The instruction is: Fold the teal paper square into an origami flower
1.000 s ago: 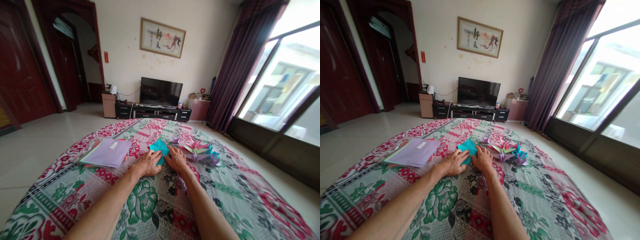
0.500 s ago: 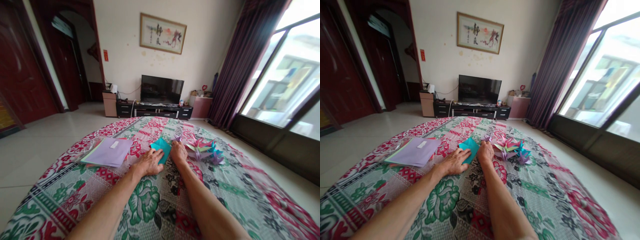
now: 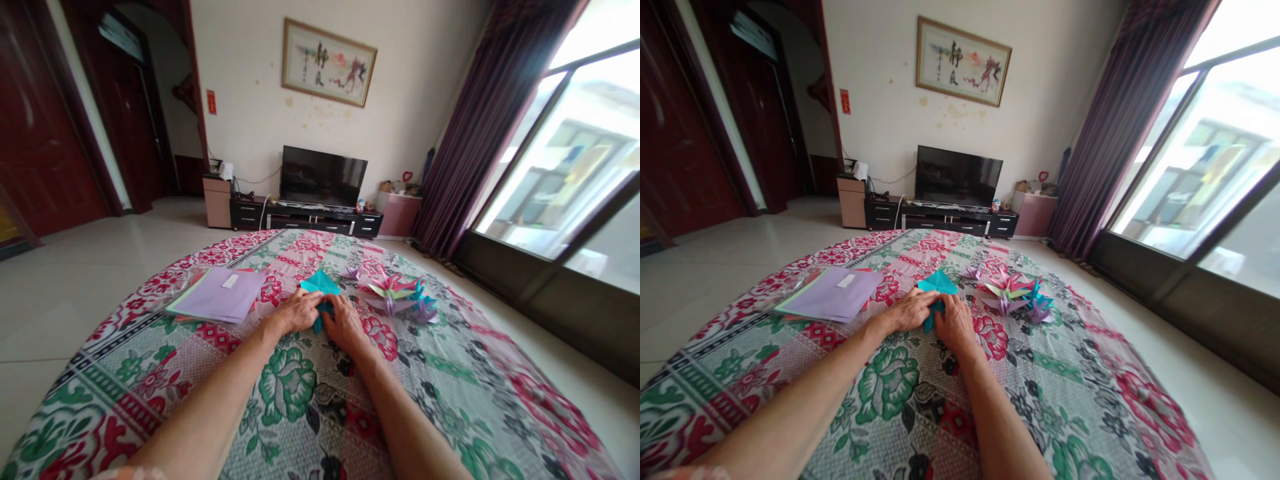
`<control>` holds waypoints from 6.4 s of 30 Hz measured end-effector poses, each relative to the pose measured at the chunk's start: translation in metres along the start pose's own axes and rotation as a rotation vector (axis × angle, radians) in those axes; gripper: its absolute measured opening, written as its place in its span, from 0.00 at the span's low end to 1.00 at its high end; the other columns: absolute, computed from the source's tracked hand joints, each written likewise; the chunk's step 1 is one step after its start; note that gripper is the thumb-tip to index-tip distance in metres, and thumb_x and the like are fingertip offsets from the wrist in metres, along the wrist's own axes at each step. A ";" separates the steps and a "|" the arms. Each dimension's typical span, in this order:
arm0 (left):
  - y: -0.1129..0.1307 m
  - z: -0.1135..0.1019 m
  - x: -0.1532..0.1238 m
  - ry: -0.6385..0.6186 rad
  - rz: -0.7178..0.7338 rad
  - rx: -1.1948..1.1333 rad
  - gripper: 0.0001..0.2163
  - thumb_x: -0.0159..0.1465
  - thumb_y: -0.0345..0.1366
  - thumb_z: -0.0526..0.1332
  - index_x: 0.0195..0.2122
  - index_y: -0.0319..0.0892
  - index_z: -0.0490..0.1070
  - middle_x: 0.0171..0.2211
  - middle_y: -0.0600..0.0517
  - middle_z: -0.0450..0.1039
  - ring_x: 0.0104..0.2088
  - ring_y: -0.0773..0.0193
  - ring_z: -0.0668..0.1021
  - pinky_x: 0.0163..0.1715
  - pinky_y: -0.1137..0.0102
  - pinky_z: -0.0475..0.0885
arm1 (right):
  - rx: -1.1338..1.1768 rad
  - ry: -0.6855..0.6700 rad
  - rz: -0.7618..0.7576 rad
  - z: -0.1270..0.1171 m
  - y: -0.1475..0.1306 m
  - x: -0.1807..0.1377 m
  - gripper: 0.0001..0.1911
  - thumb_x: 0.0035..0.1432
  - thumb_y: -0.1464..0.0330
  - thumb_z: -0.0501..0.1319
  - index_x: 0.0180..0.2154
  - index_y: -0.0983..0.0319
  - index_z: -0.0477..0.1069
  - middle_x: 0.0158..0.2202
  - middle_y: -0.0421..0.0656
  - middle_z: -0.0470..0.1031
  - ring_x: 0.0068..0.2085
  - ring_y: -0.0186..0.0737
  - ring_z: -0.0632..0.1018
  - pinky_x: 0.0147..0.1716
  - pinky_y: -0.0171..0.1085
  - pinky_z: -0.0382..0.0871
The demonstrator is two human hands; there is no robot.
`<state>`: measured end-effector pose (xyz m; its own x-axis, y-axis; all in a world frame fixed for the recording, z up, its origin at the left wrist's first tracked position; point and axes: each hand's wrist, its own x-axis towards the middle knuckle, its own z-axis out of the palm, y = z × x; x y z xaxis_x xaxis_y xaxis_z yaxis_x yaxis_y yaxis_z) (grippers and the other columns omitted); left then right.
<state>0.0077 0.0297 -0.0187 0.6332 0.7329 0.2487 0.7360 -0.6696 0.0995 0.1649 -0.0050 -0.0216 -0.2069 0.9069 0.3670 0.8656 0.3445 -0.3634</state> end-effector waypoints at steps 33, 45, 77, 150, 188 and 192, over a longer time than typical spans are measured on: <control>-0.006 0.009 0.001 0.100 0.002 -0.137 0.19 0.57 0.26 0.51 0.49 0.42 0.70 0.52 0.48 0.69 0.52 0.57 0.70 0.54 0.61 0.63 | -0.091 -0.017 -0.015 -0.005 -0.019 -0.026 0.27 0.60 0.59 0.50 0.59 0.60 0.55 0.59 0.47 0.62 0.58 0.47 0.61 0.53 0.48 0.52; -0.021 0.016 0.003 0.392 -0.280 -0.126 0.21 0.57 0.27 0.52 0.52 0.38 0.68 0.49 0.44 0.72 0.51 0.57 0.72 0.55 0.62 0.64 | -0.059 0.004 -0.045 -0.012 -0.010 -0.023 0.25 0.50 0.74 0.51 0.52 0.59 0.64 0.56 0.44 0.66 0.54 0.44 0.65 0.51 0.42 0.55; -0.026 -0.003 -0.019 0.252 -0.075 -0.321 0.17 0.45 0.20 0.54 0.27 0.45 0.78 0.37 0.52 0.75 0.39 0.64 0.76 0.45 0.69 0.71 | -0.210 0.167 0.161 -0.008 -0.011 -0.020 0.19 0.64 0.61 0.46 0.38 0.57 0.74 0.50 0.44 0.72 0.56 0.54 0.63 0.53 0.58 0.45; -0.052 0.009 -0.013 0.168 -0.151 -0.235 0.24 0.53 0.26 0.53 0.52 0.44 0.69 0.55 0.51 0.68 0.56 0.64 0.68 0.59 0.68 0.59 | -0.026 0.193 -0.135 -0.024 -0.025 -0.034 0.11 0.56 0.61 0.57 0.26 0.58 0.72 0.33 0.40 0.77 0.53 0.47 0.66 0.58 0.50 0.38; -0.049 0.008 -0.018 0.233 -0.175 -0.250 0.21 0.54 0.26 0.53 0.46 0.46 0.74 0.53 0.52 0.70 0.53 0.63 0.71 0.57 0.67 0.63 | -0.086 0.059 0.115 -0.019 0.002 -0.029 0.19 0.49 0.69 0.56 0.44 0.55 0.71 0.50 0.44 0.69 0.52 0.48 0.66 0.48 0.46 0.53; -0.053 0.002 -0.023 0.132 -0.120 -0.275 0.29 0.48 0.19 0.50 0.47 0.51 0.74 0.58 0.58 0.64 0.59 0.62 0.64 0.61 0.62 0.56 | -0.117 0.076 0.137 -0.015 0.003 -0.028 0.17 0.52 0.69 0.55 0.44 0.56 0.72 0.50 0.45 0.68 0.51 0.47 0.66 0.48 0.45 0.53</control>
<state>-0.0453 0.0486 -0.0311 0.4966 0.7985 0.3402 0.6998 -0.6002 0.3873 0.1804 -0.0328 -0.0202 -0.0517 0.9209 0.3863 0.9314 0.1840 -0.3140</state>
